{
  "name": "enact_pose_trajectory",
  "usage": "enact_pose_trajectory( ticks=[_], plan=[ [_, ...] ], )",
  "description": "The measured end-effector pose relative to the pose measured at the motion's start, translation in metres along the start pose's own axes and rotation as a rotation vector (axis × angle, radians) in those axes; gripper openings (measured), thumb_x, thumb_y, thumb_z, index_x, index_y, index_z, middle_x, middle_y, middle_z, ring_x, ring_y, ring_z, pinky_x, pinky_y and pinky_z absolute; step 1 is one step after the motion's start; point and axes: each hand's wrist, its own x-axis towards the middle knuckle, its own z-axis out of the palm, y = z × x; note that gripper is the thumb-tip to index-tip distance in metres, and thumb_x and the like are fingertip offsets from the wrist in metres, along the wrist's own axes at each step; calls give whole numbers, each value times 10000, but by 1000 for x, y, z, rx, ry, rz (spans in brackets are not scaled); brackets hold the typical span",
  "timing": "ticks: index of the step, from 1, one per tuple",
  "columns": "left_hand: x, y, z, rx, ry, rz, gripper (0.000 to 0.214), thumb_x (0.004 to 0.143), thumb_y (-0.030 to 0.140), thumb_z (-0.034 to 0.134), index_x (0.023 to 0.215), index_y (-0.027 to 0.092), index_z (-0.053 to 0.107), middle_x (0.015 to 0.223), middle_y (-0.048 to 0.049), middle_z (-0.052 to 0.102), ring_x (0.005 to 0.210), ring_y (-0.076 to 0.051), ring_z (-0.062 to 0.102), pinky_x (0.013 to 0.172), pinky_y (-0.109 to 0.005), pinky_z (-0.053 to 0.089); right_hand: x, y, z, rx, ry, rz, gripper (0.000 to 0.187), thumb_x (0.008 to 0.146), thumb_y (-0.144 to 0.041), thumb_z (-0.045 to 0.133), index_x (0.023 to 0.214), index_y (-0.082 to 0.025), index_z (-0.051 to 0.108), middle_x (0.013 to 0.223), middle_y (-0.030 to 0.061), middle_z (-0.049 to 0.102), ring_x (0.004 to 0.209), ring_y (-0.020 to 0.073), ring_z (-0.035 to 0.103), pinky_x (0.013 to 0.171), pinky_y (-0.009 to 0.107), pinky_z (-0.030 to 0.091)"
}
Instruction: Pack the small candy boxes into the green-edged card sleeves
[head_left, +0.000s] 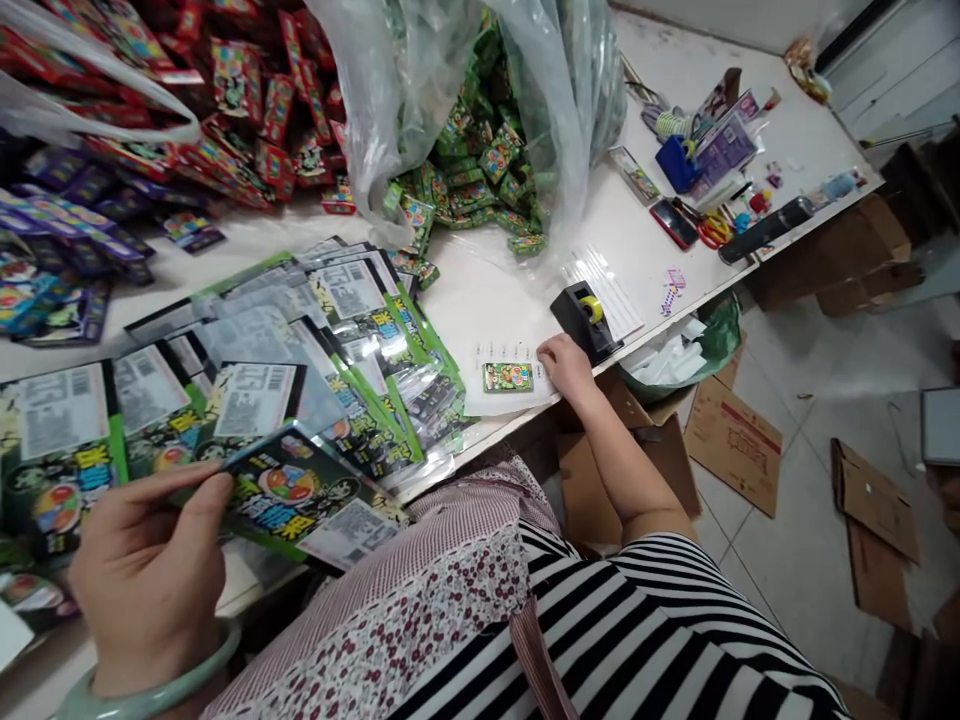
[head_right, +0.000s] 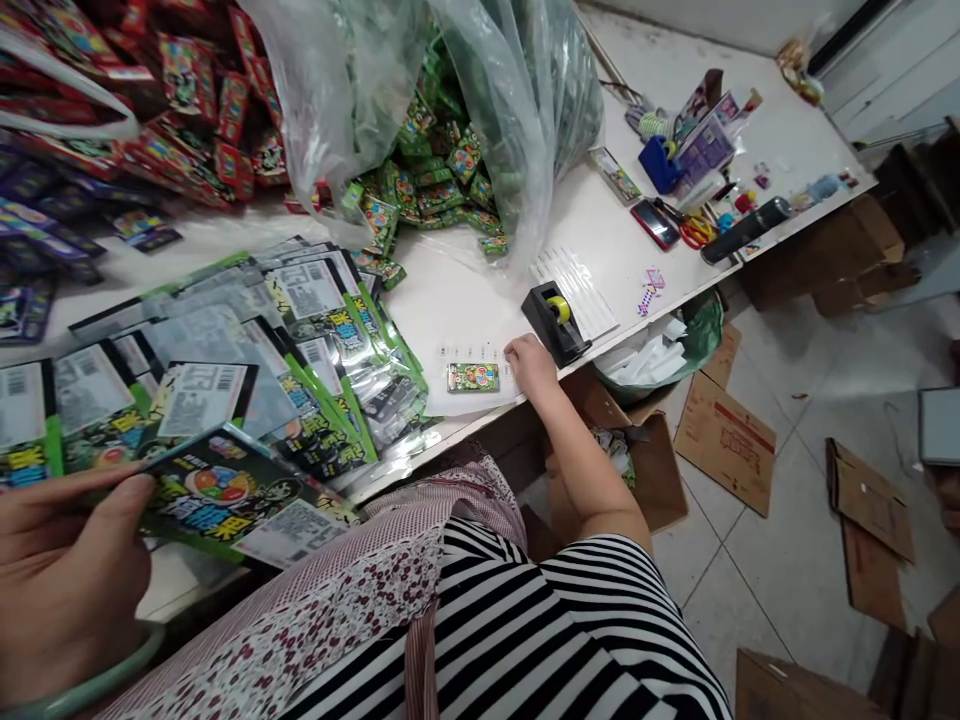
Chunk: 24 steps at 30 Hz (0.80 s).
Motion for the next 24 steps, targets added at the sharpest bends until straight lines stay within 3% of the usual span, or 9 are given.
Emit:
enact_pose_trajectory(
  ticks=[3, 7, 10, 12, 16, 19, 21, 24],
  plan=[
    [-3, 16, 1, -121, 9, -102, 230, 612, 320, 760, 839, 359, 749, 860, 27, 743, 770, -226, 638, 840, -506, 516, -12, 8, -16, 62, -57, -49, 101, 852, -173, 572, 872, -179, 671, 1066, 86, 634, 972, 182, 614, 916, 321, 473],
    [-1, 14, 2, -146, 10, -83, 196, 615, 317, 771, 797, 387, 747, 815, 42, 717, 729, -214, 611, 836, -502, 508, -23, 11, -53, 144, -50, -82, 71, 829, -222, 585, 827, -179, 641, 1016, 79, 645, 977, 188, 617, 841, 310, 489],
    [3, 3, 5, -152, -13, -4, 147, 643, 300, 767, 783, 321, 726, 792, 37, 705, 735, -193, 630, 772, -421, 518, -26, -24, -73, 215, -7, -169, 108, 860, -283, 576, 851, -188, 627, 872, 40, 643, 834, 170, 596, 788, 318, 474],
    [3, -1, 7, -178, -44, 81, 123, 672, 293, 763, 771, 263, 696, 783, 27, 699, 744, -178, 640, 733, -362, 519, -26, -69, -74, 285, -121, -336, 114, 880, -299, 577, 866, -196, 624, 843, 24, 652, 794, 154, 584, 772, 310, 468],
    [-2, 6, 7, -196, -167, 163, 150, 815, 352, 711, 848, 217, 656, 834, -3, 684, 819, -166, 637, 789, -326, 520, -28, -179, -47, 481, -521, -730, 110, 910, -291, 575, 876, -199, 626, 870, 18, 670, 799, 137, 592, 758, 287, 469],
    [-5, 15, 6, -215, -209, 178, 187, 875, 396, 666, 877, 212, 635, 848, -10, 662, 834, -160, 626, 802, -313, 511, -24, -243, -15, 470, -710, -899, 78, 905, -237, 572, 860, -191, 617, 834, 2, 659, 771, 124, 576, 732, 273, 444],
    [-6, 17, 4, -241, -221, 181, 191, 899, 404, 643, 882, 214, 625, 851, -10, 653, 837, -159, 618, 804, -314, 504, -17, -270, 6, 381, -767, -948, 50, 878, -194, 587, 834, -188, 609, 798, -10, 644, 740, 117, 558, 704, 263, 414],
    [-6, 16, 1, -256, -226, 169, 208, 926, 426, 601, 889, 222, 615, 848, -11, 641, 845, -169, 604, 809, -330, 495, -5, -288, 27, 249, -831, -974, 59, 850, -167, 608, 795, -187, 598, 739, -25, 621, 689, 108, 530, 661, 245, 371]
  ],
)
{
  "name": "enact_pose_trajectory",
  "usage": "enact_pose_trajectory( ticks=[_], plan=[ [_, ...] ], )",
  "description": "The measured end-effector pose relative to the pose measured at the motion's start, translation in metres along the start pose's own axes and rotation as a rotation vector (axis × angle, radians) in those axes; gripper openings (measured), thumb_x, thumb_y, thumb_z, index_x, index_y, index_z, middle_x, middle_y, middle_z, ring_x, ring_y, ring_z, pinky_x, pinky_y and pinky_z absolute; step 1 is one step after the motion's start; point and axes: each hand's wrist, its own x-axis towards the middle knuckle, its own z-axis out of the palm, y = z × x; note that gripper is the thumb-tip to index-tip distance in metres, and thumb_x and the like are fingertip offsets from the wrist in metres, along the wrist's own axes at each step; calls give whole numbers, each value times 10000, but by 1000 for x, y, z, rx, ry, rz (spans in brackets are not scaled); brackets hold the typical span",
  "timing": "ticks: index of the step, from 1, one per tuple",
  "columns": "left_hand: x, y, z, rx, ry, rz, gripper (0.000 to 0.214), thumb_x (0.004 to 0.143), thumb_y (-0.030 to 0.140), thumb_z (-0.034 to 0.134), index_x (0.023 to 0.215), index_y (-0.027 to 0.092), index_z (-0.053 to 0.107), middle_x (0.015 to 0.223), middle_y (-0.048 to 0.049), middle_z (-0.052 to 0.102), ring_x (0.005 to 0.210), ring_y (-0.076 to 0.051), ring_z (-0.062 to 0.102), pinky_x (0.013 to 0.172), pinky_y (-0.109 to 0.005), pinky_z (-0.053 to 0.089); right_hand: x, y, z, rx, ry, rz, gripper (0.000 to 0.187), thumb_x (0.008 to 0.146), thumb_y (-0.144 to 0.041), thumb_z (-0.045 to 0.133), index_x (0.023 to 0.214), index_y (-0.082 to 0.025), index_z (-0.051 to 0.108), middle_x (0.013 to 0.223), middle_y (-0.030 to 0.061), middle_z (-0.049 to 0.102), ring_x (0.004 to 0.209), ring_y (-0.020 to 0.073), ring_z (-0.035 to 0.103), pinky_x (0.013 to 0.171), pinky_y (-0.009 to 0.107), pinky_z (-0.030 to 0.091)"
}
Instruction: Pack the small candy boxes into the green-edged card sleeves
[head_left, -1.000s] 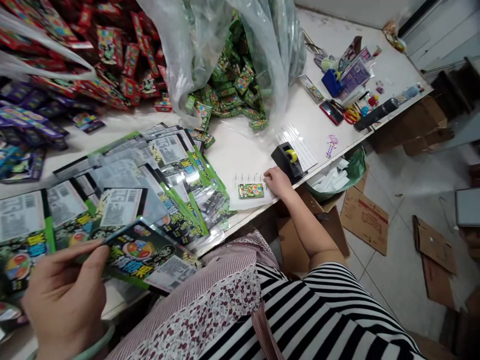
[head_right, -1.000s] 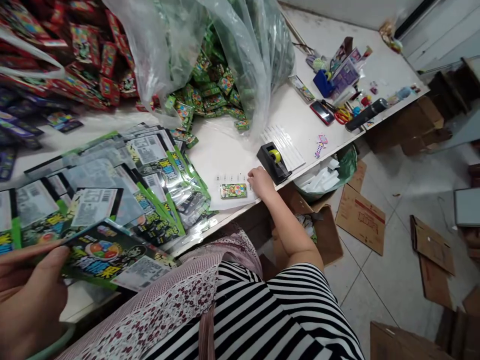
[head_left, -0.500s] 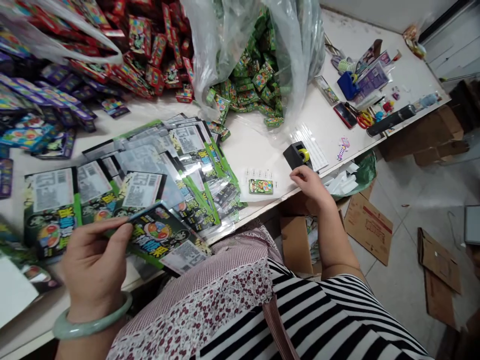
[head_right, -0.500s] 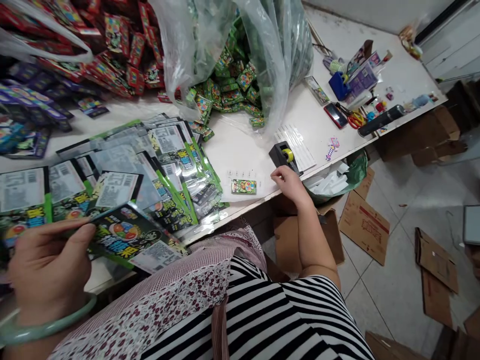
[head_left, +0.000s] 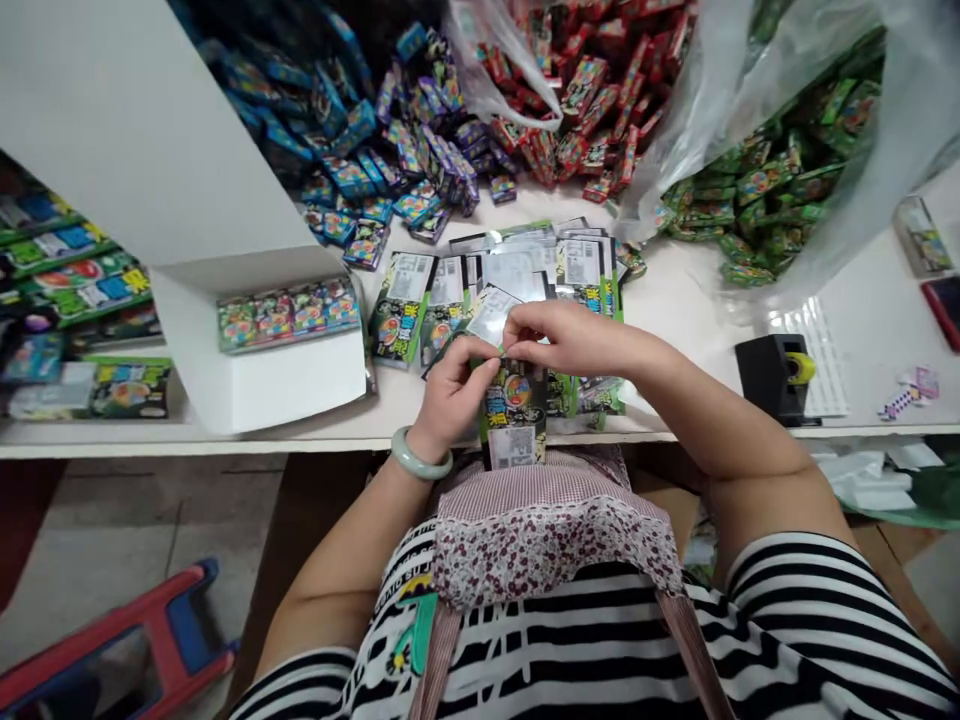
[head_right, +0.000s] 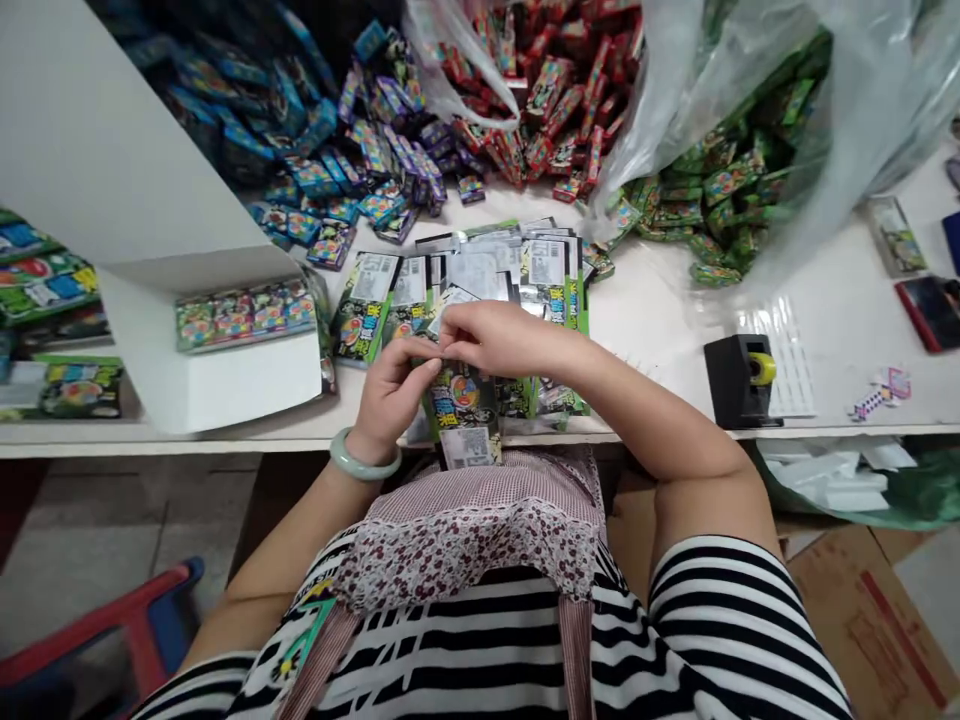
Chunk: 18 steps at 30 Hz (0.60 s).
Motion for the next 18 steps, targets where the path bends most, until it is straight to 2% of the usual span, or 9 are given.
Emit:
enact_pose_trajectory(
  ticks=[5, 10, 15, 18],
  plan=[
    [1, -6, -2, -41, 6, -19, 252, 949, 462, 561, 872, 227, 608, 839, -3, 620, 831, -167, 584, 801, -330, 480, 12, 9, 0, -62, -41, 90, 58, 840, -152, 615, 794, -183, 599, 697, -31, 608, 643, 103, 511, 635, 239, 339],
    [3, -9, 4, -50, 39, -6, 288, 849, 495, 707, 888, 230, 601, 838, 11, 624, 802, -153, 588, 782, -320, 475, 15, 11, 2, -82, -56, 54, 45, 839, -168, 607, 801, -188, 595, 697, -33, 611, 638, 101, 493, 619, 237, 330],
    [2, -10, 10, -12, 92, 19, 202, 845, 345, 732, 883, 218, 579, 833, 15, 615, 789, -139, 592, 770, -302, 480, 16, 11, 5, -62, -25, 126, 67, 819, -141, 603, 787, -196, 581, 675, -32, 600, 625, 107, 505, 607, 252, 345],
    [-1, -10, 9, -1, 117, 16, 199, 829, 288, 727, 928, 211, 573, 885, -2, 612, 854, -152, 608, 808, -303, 498, 15, 20, 11, 120, 29, 174, 120, 795, -172, 647, 884, -212, 578, 697, -41, 601, 633, 112, 525, 601, 251, 387]
  ],
)
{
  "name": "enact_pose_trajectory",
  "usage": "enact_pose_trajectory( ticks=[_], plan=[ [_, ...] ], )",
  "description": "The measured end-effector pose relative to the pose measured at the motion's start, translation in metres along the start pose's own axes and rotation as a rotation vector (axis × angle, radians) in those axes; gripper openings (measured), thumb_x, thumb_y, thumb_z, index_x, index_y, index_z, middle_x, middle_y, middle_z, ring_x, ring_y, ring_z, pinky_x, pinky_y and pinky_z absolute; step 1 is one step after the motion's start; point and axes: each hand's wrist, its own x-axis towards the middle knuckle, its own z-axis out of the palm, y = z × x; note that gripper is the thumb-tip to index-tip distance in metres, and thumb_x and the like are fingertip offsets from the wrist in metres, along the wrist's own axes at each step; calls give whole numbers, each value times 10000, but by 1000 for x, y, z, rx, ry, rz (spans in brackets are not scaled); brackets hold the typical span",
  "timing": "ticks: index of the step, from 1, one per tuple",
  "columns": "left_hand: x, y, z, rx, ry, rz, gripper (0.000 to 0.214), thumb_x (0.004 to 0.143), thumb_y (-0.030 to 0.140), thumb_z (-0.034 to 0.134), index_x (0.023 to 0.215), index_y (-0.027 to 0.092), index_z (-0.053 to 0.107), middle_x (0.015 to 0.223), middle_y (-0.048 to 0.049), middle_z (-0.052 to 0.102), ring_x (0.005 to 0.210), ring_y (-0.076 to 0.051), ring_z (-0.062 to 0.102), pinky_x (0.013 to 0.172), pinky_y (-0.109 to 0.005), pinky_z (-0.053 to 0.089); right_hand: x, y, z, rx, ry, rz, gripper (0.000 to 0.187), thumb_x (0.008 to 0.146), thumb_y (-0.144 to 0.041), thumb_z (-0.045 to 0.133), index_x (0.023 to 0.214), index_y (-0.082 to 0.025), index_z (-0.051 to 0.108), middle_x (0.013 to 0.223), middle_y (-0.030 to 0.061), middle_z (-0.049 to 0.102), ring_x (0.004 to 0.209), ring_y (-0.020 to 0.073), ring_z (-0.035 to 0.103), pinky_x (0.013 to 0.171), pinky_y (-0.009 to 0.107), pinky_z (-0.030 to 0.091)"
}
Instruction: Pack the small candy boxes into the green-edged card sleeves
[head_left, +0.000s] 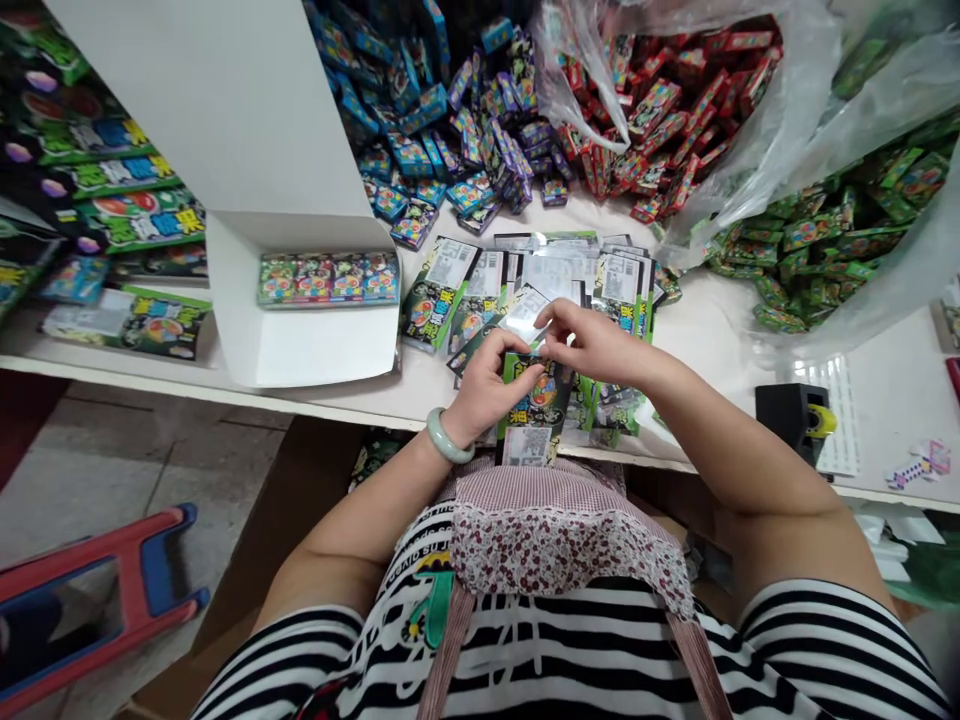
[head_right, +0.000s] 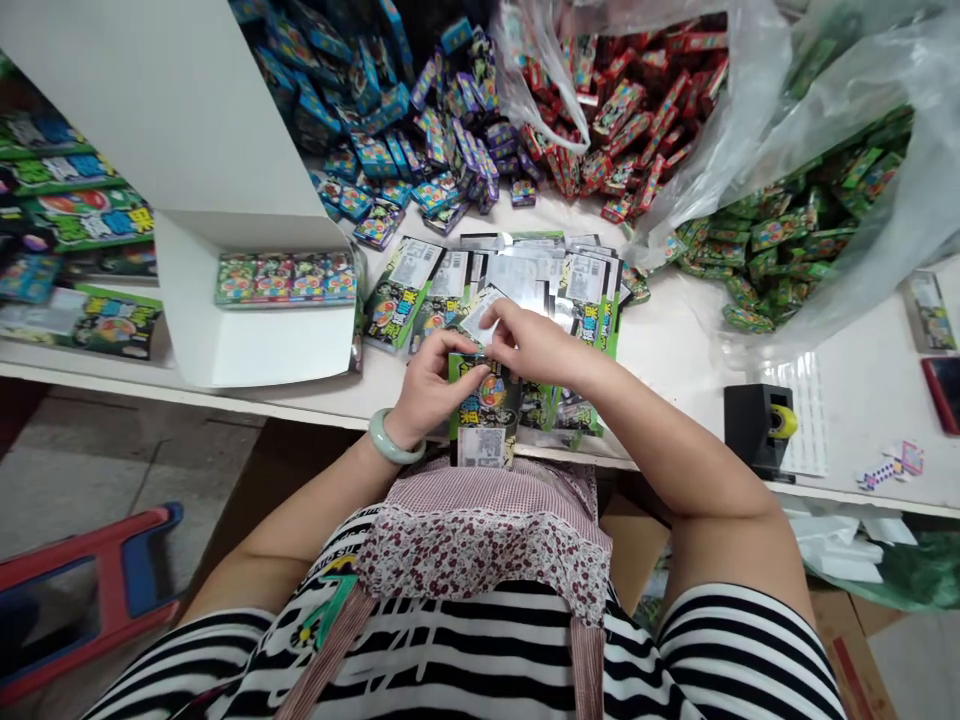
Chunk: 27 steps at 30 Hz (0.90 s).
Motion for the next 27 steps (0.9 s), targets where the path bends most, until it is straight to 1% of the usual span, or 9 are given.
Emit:
enact_pose_trajectory(
  ticks=[3, 6, 9, 12, 15, 17, 20, 23, 27],
  plan=[
    [-10, -1, -2, -117, -32, -106, 346, 820, 343, 735, 1090, 218, 559, 1004, -44, 646, 922, -175, 646, 818, -314, 540, 3, 15, 7, 326, -113, 197, 133, 782, -247, 671, 869, -215, 575, 655, -47, 587, 581, 108, 519, 539, 237, 402],
    [-27, 3, -7, -281, -255, -213, 469, 842, 462, 705, 1218, 220, 561, 1041, -79, 701, 931, -207, 697, 787, -336, 590, 2, 23, 11, 617, -279, 403, 165, 747, -298, 688, 722, -199, 559, 597, -36, 573, 522, 96, 497, 483, 229, 393],
    [-45, 16, -27, -271, -366, -244, 413, 877, 524, 646, 1133, 199, 653, 932, -80, 740, 871, -226, 723, 755, -363, 617, -5, 23, 5, 716, -379, 398, 205, 659, -317, 763, 727, -188, 618, 620, -29, 613, 548, 97, 528, 507, 231, 421],
    [-48, 35, -72, -127, -156, -184, 379, 853, 522, 686, 1039, 193, 699, 895, -81, 752, 833, -233, 726, 751, -374, 626, -13, 22, -9, 584, -306, 280, 293, 683, -400, 781, 874, -191, 703, 769, 10, 699, 677, 123, 607, 594, 251, 463],
    [-27, 43, -134, 154, 228, -48, 330, 836, 482, 717, 1021, 209, 696, 923, -57, 750, 856, -229, 719, 814, -380, 617, -14, 27, -19, 392, -32, 217, 382, 715, -504, 762, 943, -201, 716, 887, 49, 730, 793, 156, 643, 672, 280, 485],
    [-4, 32, -171, 409, 376, 22, 308, 870, 425, 674, 1107, 227, 671, 990, -51, 744, 992, -237, 700, 940, -396, 576, -12, 33, -17, 332, 87, 224, 423, 689, -552, 764, 925, -205, 707, 889, 55, 728, 793, 170, 648, 682, 297, 492],
    [30, -7, -206, 737, 176, 92, 329, 912, 311, 538, 1205, 202, 642, 1219, -102, 701, 1206, -253, 624, 1088, -434, 474, -11, 40, -2, 316, 70, 201, 422, 696, -574, 746, 914, -217, 689, 876, 40, 715, 742, 173, 655, 720, 338, 520],
    [45, -51, -215, 945, -27, 14, 421, 923, 190, 382, 1271, 126, 610, 1357, -156, 629, 1323, -258, 545, 1162, -465, 381, -14, 43, 13, 285, -12, 153, 409, 744, -578, 702, 940, -220, 683, 857, 28, 704, 740, 187, 671, 782, 385, 538],
    [38, -80, -213, 1054, -96, -92, 516, 920, 120, 324, 1398, 105, 519, 1513, -160, 493, 1441, -286, 399, 1205, -532, 270, -21, 47, 18, 273, -21, 131, 396, 786, -572, 677, 964, -218, 675, 918, 48, 716, 825, 215, 700, 826, 400, 545]
  ],
)
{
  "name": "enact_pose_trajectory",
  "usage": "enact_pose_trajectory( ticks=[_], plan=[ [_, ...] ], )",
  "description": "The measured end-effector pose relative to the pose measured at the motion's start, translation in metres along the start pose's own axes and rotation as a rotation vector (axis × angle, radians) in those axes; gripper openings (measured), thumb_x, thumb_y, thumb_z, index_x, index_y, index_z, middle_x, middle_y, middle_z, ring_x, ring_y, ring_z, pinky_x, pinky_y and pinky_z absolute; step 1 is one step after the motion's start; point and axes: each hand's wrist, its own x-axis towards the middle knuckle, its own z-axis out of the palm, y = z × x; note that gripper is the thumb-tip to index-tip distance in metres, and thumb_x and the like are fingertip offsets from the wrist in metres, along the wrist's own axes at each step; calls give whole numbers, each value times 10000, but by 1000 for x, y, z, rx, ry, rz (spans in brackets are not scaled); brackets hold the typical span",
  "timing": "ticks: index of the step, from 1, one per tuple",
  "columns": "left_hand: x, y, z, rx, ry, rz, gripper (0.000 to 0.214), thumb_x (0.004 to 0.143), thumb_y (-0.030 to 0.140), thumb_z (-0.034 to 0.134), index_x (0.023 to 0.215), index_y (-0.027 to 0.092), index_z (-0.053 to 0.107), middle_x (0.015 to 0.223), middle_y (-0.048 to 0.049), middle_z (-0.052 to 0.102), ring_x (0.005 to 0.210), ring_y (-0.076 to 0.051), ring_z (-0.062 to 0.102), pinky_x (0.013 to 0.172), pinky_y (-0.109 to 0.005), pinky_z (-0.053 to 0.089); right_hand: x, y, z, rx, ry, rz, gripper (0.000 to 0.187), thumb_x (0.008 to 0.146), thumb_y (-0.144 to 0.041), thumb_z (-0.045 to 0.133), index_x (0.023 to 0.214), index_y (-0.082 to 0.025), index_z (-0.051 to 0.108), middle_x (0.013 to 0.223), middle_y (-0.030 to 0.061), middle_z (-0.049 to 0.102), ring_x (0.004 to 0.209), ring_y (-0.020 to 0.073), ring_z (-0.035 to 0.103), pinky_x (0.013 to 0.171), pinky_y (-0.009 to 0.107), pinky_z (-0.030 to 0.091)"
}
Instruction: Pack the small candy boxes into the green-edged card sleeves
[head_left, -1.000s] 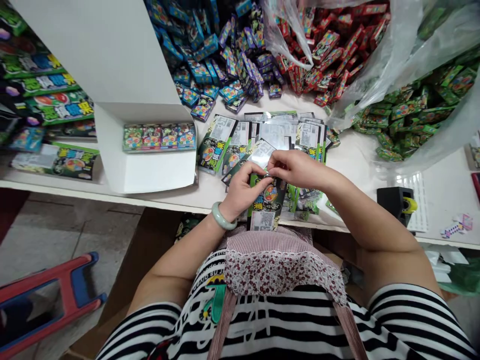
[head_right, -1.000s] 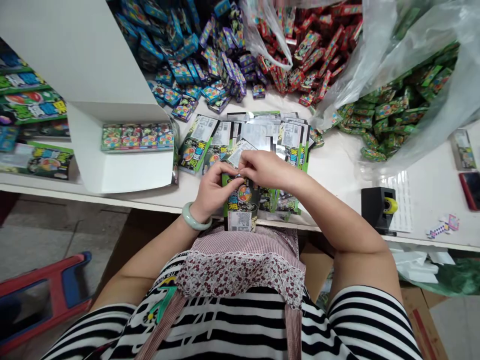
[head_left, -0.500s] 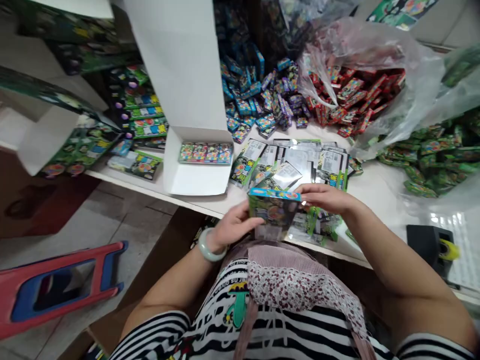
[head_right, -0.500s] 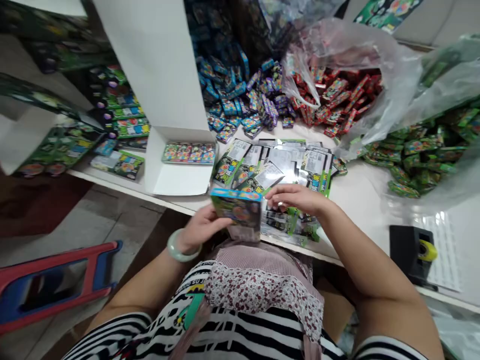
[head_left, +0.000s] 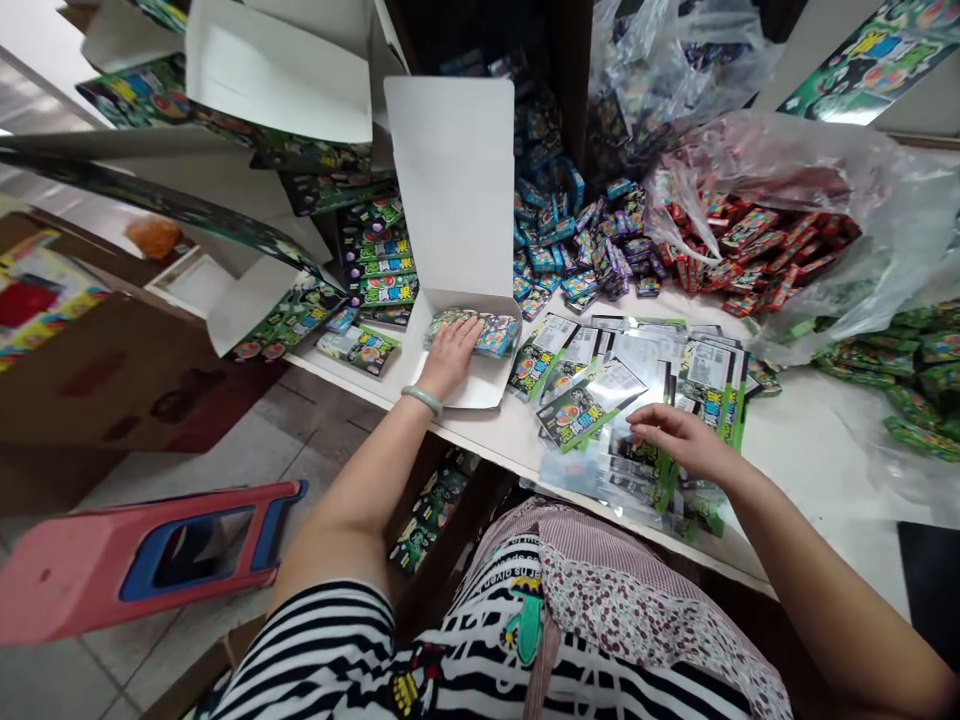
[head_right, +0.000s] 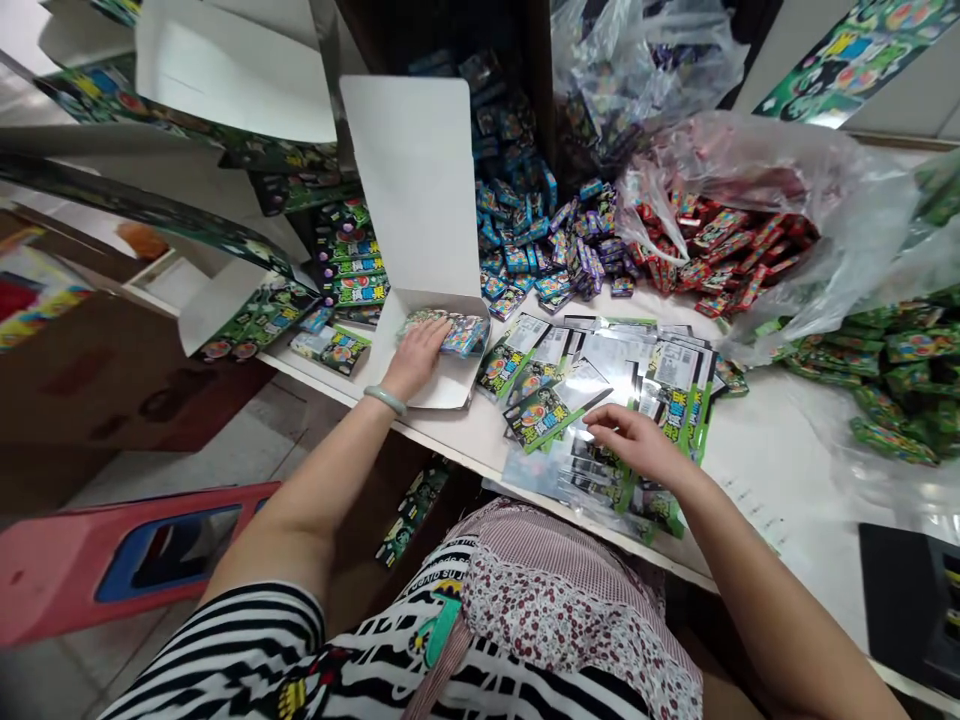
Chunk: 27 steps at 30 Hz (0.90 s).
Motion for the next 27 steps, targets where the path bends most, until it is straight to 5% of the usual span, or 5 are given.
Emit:
enact_pose_trajectory(
  ticks=[14, 18, 20, 23, 27],
  plan=[
    [5, -11, 1, 60, -201, -104, 622, 878, 191, 453, 1486, 78, 380, 1615, -205, 300, 1531, -337, 211, 1231, -547, 197, -5, 18, -6, -58, -36, -21, 375, 852, -555, 616, 1017, -223, 671, 959, 60, 738, 893, 234, 703, 853, 399, 549],
    [8, 51, 9, -111, 17, 39, 620, 938, 377, 501, 1472, 101, 347, 1504, -222, 427, 1442, -326, 351, 1200, -517, 277, 6, 17, -9, -233, 130, -58, 285, 901, -407, 557, 1073, -203, 658, 1028, 95, 727, 958, 254, 691, 899, 434, 539],
    [11, 98, 23, -226, -66, 173, 569, 903, 419, 584, 1387, 154, 445, 1362, -172, 554, 1318, -321, 475, 1143, -499, 356, 18, 16, -8, -474, 265, -125, 298, 897, -324, 564, 1140, -178, 654, 1163, 141, 693, 1115, 296, 632, 993, 480, 490],
    [18, 156, 46, -297, -274, 108, 622, 706, 422, 806, 1194, 129, 557, 1230, -175, 592, 1242, -377, 499, 1083, -511, 395, 35, 17, 0, -743, 317, -143, 460, 876, -300, 628, 1299, -124, 583, 1378, 205, 580, 1307, 357, 494, 1101, 539, 394],
    [34, 177, 64, -413, -343, -56, 608, 538, 285, 896, 1035, 139, 577, 1074, -127, 623, 1143, -358, 545, 1021, -484, 430, 43, 25, 15, -852, 330, -38, 614, 845, -330, 705, 1379, -86, 527, 1487, 233, 479, 1370, 387, 419, 1127, 554, 360]
  ],
)
